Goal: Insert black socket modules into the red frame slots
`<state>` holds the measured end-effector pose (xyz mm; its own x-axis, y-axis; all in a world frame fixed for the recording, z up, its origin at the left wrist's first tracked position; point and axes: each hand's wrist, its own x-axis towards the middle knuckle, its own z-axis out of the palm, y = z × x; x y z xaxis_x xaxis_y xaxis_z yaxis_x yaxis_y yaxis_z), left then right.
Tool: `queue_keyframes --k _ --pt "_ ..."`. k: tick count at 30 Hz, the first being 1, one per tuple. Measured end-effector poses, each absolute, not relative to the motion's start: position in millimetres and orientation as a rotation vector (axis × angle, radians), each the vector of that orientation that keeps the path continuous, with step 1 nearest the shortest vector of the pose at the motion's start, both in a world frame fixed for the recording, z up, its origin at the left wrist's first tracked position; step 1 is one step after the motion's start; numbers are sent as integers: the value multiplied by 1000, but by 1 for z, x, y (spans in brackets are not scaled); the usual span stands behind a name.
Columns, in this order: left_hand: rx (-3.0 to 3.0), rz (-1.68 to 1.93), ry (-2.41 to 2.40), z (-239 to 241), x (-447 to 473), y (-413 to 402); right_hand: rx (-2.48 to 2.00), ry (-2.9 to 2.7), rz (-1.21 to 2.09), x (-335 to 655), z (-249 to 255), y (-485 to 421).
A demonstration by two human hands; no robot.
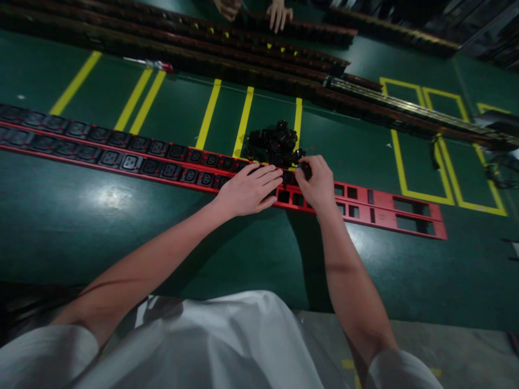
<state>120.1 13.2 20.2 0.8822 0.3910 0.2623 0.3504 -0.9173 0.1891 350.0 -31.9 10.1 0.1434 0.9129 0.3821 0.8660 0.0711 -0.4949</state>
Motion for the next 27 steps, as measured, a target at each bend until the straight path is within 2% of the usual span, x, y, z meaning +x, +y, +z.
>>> queue_keyframes --k 27 --pt "2870 402 589 21 120 13 -1809 -1727 110 353 8 -30"
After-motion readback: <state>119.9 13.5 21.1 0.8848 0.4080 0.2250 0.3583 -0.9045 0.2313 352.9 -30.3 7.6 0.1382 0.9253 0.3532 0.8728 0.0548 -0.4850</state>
